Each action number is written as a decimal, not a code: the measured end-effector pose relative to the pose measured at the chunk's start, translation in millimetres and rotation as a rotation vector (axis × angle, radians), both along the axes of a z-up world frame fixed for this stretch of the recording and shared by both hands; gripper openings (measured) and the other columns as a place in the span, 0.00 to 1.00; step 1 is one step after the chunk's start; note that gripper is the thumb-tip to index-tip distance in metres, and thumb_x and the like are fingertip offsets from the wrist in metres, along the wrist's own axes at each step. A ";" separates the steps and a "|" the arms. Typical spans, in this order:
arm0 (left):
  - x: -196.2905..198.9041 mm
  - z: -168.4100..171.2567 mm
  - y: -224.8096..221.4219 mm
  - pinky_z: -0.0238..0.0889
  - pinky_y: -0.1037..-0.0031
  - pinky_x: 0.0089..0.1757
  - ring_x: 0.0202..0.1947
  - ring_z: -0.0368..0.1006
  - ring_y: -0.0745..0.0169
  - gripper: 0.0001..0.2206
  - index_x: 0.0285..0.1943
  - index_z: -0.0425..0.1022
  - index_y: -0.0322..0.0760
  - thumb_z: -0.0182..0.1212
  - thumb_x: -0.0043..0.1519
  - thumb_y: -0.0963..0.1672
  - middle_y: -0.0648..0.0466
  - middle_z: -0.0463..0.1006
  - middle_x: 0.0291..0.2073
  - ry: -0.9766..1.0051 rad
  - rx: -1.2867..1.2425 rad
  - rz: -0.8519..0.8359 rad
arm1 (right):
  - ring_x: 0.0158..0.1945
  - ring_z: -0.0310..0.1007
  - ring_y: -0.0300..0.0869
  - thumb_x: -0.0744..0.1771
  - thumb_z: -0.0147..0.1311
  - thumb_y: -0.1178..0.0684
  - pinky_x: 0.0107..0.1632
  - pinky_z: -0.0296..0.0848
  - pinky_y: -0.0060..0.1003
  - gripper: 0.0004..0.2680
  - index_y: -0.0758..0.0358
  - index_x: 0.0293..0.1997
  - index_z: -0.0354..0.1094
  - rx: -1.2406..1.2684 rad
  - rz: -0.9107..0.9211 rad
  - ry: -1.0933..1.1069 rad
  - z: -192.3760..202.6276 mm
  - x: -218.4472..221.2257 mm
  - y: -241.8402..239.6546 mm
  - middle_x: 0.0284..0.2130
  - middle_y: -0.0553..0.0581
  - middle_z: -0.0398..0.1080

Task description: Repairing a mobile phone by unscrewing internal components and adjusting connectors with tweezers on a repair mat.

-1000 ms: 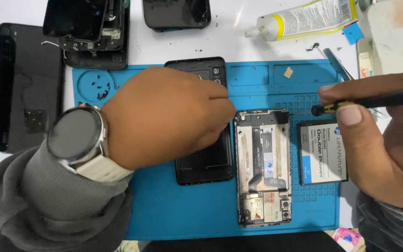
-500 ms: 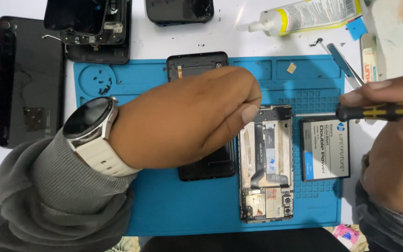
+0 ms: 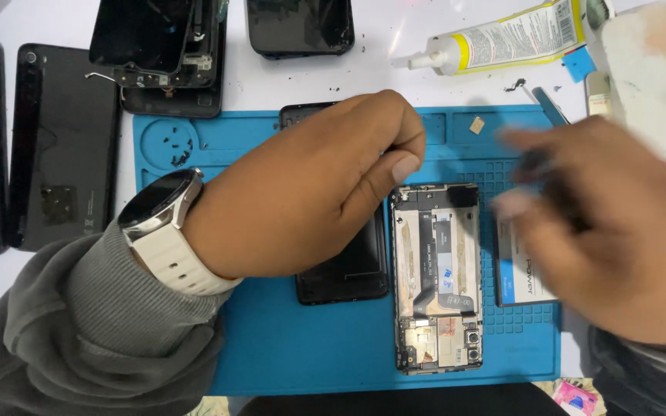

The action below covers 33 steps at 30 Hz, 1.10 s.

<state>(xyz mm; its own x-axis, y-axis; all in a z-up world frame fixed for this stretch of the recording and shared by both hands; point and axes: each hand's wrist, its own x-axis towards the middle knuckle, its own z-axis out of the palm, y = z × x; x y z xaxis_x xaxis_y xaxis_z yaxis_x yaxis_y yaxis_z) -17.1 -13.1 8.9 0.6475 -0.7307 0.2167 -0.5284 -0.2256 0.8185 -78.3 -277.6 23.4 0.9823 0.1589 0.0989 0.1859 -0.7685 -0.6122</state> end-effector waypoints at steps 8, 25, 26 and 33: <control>-0.4 -1.2 -1.4 0.56 0.68 0.34 0.31 0.59 0.60 0.06 0.42 0.61 0.38 0.41 0.72 0.40 0.54 0.65 0.33 -0.067 0.011 0.063 | 0.38 0.77 0.48 0.66 0.62 0.47 0.31 0.77 0.40 0.20 0.69 0.62 0.69 -0.343 0.466 -0.169 -14.8 5.1 -3.0 0.51 0.62 0.71; 11.6 -8.1 19.1 0.57 0.56 0.17 0.25 0.68 0.48 0.07 0.37 0.74 0.39 0.55 0.69 0.43 0.54 0.73 0.32 -0.441 0.415 -0.027 | 0.25 0.65 0.39 0.65 0.58 0.57 0.32 0.62 0.33 0.03 0.62 0.33 0.74 0.114 -0.052 0.522 5.4 -1.6 -49.8 0.19 0.53 0.67; 11.9 -5.0 17.8 0.57 0.56 0.17 0.25 0.68 0.48 0.07 0.37 0.74 0.39 0.55 0.69 0.43 0.54 0.73 0.32 -0.442 0.414 -0.028 | 0.25 0.65 0.39 0.65 0.58 0.57 0.32 0.62 0.33 0.03 0.62 0.33 0.74 0.114 -0.053 0.522 1.6 -2.6 -52.6 0.19 0.53 0.67; 12.2 15.0 11.8 0.58 0.66 0.24 0.19 0.65 0.62 0.14 0.46 0.74 0.40 0.43 0.72 0.49 0.57 0.74 0.23 -0.041 0.163 0.025 | 0.13 0.48 0.29 0.65 0.53 0.55 0.11 0.44 0.24 0.06 0.62 0.43 0.64 0.658 -0.136 0.488 -21.3 16.0 -85.7 0.17 0.51 0.61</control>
